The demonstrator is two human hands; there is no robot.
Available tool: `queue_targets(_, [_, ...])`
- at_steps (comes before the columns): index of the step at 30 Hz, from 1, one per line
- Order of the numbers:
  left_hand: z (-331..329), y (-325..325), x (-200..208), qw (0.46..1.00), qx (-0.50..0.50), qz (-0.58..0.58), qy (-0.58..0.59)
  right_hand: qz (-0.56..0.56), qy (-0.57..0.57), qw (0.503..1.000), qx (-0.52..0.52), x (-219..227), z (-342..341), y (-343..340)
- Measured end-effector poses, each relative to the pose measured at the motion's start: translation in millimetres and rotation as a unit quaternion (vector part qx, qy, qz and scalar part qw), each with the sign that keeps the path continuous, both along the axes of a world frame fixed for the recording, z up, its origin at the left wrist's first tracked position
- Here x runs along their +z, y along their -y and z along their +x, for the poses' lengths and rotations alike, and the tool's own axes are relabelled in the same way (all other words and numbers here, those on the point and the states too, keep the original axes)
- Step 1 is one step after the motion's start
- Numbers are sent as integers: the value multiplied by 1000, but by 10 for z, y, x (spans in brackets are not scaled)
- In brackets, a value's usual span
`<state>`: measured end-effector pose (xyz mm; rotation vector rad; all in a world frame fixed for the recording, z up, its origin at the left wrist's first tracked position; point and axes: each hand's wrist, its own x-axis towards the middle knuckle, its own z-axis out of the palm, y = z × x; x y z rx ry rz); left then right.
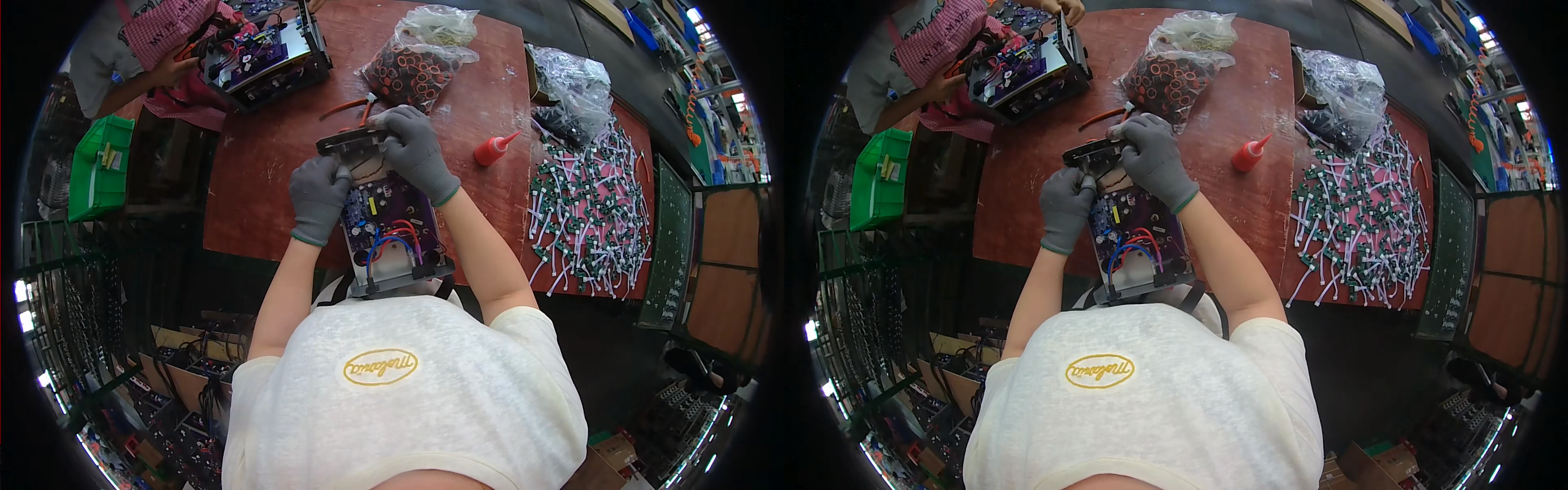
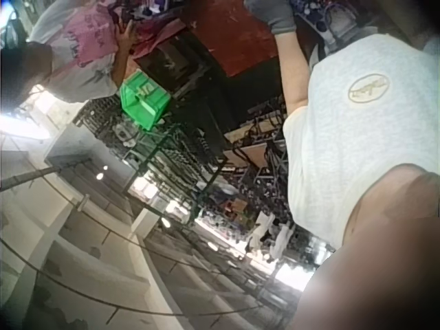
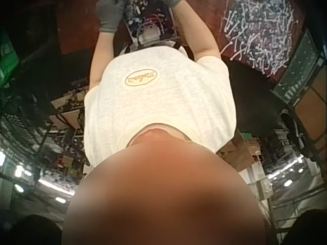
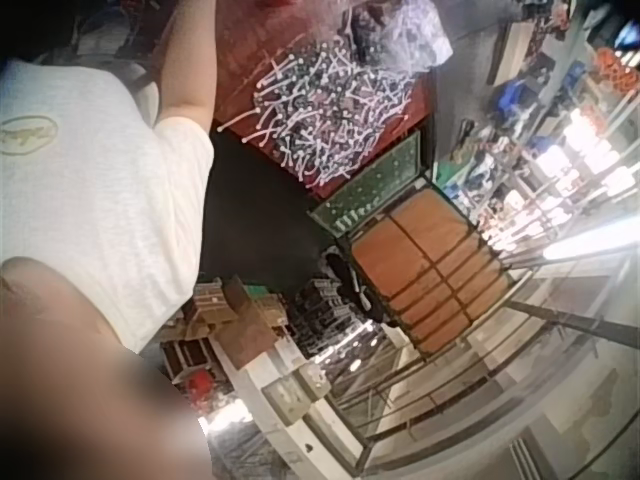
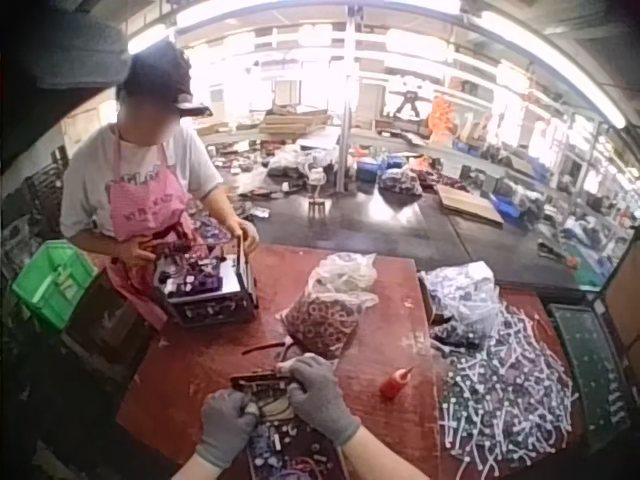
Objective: Inspecting and assembling the internal components and outer casing of portable welding machines at a workbench.
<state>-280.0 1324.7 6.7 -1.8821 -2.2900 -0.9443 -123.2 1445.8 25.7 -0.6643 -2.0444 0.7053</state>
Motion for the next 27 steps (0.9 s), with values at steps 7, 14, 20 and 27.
queue_targets(7, [-4,-15,21,1000,12,-24,7,-12,-3,1000,6,-3,-11,-16])
queue_targets(14, [85,43,264,997,-10,41,-67,-80,-85,991,-62,45,244,-13])
queue_targets(20, [303,-90,255,995,-48,16,-85,-114,-105,974,-163,-247,473,324])
queue_targets(27, [280,-100,208,992,-87,23,-84,-120,-17,973,-197,-383,633,493])
